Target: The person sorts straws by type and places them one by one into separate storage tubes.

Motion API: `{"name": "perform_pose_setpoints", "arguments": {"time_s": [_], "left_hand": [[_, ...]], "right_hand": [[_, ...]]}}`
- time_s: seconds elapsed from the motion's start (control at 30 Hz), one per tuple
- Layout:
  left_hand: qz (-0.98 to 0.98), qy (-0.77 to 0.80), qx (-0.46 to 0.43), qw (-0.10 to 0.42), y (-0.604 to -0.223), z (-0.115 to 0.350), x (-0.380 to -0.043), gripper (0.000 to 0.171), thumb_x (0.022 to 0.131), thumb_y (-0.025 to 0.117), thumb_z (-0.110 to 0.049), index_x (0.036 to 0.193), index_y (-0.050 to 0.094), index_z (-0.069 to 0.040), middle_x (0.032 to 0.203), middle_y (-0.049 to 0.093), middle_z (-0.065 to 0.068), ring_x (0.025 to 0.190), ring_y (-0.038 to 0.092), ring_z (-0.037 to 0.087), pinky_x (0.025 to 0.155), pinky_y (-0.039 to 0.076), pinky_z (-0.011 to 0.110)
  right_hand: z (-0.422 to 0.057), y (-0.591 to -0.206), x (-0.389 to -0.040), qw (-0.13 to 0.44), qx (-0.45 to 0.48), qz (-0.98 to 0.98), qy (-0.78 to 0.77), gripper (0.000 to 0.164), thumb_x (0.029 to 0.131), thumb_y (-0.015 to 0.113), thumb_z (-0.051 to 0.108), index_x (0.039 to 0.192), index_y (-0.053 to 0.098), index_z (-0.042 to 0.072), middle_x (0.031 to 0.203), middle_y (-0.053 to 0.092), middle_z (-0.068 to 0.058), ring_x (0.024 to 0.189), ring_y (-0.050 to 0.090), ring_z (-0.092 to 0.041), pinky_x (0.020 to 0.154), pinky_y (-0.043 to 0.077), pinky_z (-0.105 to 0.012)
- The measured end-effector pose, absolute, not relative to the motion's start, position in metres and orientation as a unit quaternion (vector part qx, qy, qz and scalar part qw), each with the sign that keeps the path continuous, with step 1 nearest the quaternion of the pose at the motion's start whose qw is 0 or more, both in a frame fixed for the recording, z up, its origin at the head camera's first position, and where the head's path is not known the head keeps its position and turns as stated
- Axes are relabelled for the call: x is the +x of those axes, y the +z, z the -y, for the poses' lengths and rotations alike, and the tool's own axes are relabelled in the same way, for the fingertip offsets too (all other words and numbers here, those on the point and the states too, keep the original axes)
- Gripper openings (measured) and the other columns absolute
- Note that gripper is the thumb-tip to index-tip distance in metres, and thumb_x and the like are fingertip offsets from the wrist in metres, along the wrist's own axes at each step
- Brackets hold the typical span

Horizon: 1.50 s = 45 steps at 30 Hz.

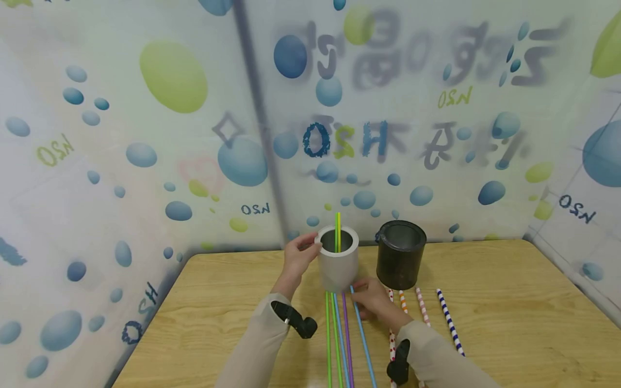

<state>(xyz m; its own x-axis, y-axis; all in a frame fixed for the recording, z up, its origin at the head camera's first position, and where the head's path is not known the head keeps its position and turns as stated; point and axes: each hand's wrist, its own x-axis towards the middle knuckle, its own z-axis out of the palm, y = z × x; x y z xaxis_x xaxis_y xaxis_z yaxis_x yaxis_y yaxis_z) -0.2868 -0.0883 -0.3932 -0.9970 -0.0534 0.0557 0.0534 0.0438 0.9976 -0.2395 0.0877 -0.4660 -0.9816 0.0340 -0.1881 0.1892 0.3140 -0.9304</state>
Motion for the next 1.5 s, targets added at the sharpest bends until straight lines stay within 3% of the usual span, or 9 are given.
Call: {"name": "perform_pose_setpoints", "arguments": {"time_s": [0.2, 0.33, 0.63, 1.0, 1.37, 1.5], "left_hand": [[0.726, -0.687, 0.002, 0.026, -0.385, 0.091, -0.281, 0.035, 0.083, 0.061, -0.004, 0.118, 0.058, 0.004, 0.113, 0.056, 0.021, 0.094, 0.054, 0.021, 0.082, 0.05, 0.032], [0.723, -0.69, 0.004, 0.029, -0.397, 0.095, -0.289, 0.037, 0.083, 0.063, -0.006, 0.118, 0.058, 0.002, 0.114, 0.056, 0.02, 0.095, 0.054, 0.02, 0.081, 0.051, 0.031], [0.729, -0.683, 0.01, 0.041, -0.399, 0.096, -0.287, 0.033, 0.083, 0.063, -0.007, 0.116, 0.061, -0.001, 0.109, 0.059, 0.015, 0.094, 0.056, 0.02, 0.081, 0.051, 0.03], [0.727, -0.685, 0.006, 0.046, -0.397, 0.093, -0.289, 0.031, 0.082, 0.064, -0.006, 0.112, 0.063, -0.002, 0.105, 0.06, 0.013, 0.092, 0.056, 0.02, 0.079, 0.051, 0.03], [0.727, -0.686, -0.002, 0.037, -0.396, 0.089, -0.291, 0.033, 0.083, 0.064, -0.007, 0.115, 0.061, 0.0, 0.107, 0.059, 0.014, 0.09, 0.055, 0.018, 0.079, 0.051, 0.029], [0.73, -0.683, -0.004, 0.036, -0.397, 0.09, -0.292, 0.033, 0.083, 0.063, -0.007, 0.115, 0.061, 0.0, 0.109, 0.059, 0.015, 0.091, 0.055, 0.019, 0.08, 0.051, 0.029]], "right_hand": [[-0.087, -0.451, -0.24, 0.058, 0.049, -0.795, -0.601, 0.031, 0.069, 0.061, -0.004, 0.1, 0.058, -0.006, 0.079, 0.057, -0.01, 0.062, 0.054, -0.018, 0.045, 0.051, -0.032], [-0.087, -0.437, -0.24, 0.056, 0.044, -0.789, -0.61, 0.03, 0.07, 0.065, -0.004, 0.099, 0.059, -0.003, 0.08, 0.057, -0.011, 0.064, 0.057, -0.019, 0.05, 0.054, -0.04], [-0.095, -0.414, -0.242, 0.058, -0.001, -0.771, -0.634, 0.032, 0.075, 0.06, -0.003, 0.107, 0.056, -0.004, 0.084, 0.056, -0.012, 0.073, 0.057, -0.022, 0.059, 0.053, -0.05], [-0.11, -0.374, -0.25, 0.034, -0.094, -0.752, -0.652, 0.033, 0.081, 0.058, -0.001, 0.113, 0.051, -0.006, 0.085, 0.055, -0.01, 0.074, 0.056, -0.019, 0.061, 0.054, -0.047], [-0.12, -0.335, -0.277, 0.005, -0.12, -0.763, -0.636, 0.037, 0.084, 0.059, 0.002, 0.119, 0.048, -0.006, 0.09, 0.054, -0.011, 0.077, 0.058, -0.022, 0.062, 0.055, -0.04], [-0.12, -0.32, -0.285, -0.009, -0.123, -0.764, -0.633, 0.038, 0.084, 0.059, 0.002, 0.119, 0.048, -0.006, 0.091, 0.053, -0.012, 0.077, 0.058, -0.022, 0.064, 0.055, -0.044]]}}
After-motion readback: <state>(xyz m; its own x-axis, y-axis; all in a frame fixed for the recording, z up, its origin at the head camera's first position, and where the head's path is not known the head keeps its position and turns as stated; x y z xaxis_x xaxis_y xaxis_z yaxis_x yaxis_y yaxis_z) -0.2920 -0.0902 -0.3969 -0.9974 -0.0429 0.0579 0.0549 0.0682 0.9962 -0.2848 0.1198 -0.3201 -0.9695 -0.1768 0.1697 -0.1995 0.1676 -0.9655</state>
